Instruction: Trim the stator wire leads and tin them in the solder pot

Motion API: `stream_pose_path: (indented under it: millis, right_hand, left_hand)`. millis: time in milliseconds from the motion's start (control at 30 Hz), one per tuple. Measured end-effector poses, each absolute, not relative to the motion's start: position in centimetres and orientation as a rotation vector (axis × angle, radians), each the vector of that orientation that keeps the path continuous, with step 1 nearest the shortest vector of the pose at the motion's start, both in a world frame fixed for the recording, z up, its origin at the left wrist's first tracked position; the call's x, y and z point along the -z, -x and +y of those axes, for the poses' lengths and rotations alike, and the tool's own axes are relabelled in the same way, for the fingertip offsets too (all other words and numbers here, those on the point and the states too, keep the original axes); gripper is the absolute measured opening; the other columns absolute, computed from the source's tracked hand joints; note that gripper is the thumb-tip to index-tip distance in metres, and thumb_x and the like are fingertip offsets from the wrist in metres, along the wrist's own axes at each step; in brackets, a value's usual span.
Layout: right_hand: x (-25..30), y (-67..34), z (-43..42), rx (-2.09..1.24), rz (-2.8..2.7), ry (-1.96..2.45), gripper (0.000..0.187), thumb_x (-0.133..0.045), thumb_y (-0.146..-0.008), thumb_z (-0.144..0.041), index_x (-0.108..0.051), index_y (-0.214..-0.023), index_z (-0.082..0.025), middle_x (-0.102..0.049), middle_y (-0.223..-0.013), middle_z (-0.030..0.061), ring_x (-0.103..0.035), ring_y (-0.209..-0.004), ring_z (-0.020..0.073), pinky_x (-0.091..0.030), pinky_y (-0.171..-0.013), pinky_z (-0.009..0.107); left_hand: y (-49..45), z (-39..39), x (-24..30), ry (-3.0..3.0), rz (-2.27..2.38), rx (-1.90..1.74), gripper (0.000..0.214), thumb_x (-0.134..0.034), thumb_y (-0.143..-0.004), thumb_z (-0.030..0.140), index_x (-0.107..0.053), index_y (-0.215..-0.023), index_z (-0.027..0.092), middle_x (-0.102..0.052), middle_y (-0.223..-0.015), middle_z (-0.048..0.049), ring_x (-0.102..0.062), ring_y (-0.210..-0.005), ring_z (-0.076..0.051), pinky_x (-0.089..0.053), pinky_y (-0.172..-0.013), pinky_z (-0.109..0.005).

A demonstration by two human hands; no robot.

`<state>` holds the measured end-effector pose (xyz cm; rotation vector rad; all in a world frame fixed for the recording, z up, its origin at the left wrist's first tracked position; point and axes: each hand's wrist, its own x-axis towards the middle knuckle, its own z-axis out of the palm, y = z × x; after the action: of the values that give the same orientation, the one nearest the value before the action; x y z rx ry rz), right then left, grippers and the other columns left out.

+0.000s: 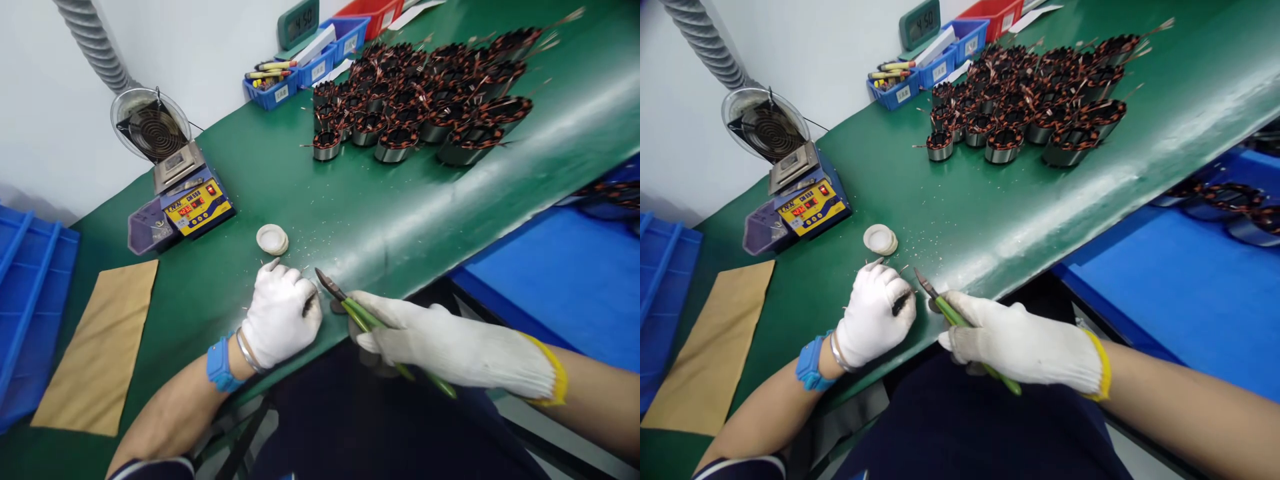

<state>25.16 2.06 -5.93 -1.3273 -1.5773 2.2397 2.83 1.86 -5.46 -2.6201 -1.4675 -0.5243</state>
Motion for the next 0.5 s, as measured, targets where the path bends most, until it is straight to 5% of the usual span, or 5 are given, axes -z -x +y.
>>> stream_pose_path:
  millis: [500]
  right_hand:
    - [4.8, -24.0, 2.1, -2.248, -1.502, 1.358, 0.034, -0.067, -0.079, -0.046, -0.05, -0.097, -0.023, -0.061, -0.074, -0.0004, -0.061, -0.064, 0.0157, -0.051, -0.06, 0.027]
  left_hand:
    - [-2.7, 2.1, 5.2, 2.736, -1.377, 0.545, 0.013, -0.056, -0.082, 0.019, -0.06, -0.07, 0.021, -0.059, -0.07, -0.0026, -0.055, -0.075, -0.02, -0.047, -0.099, -0.041]
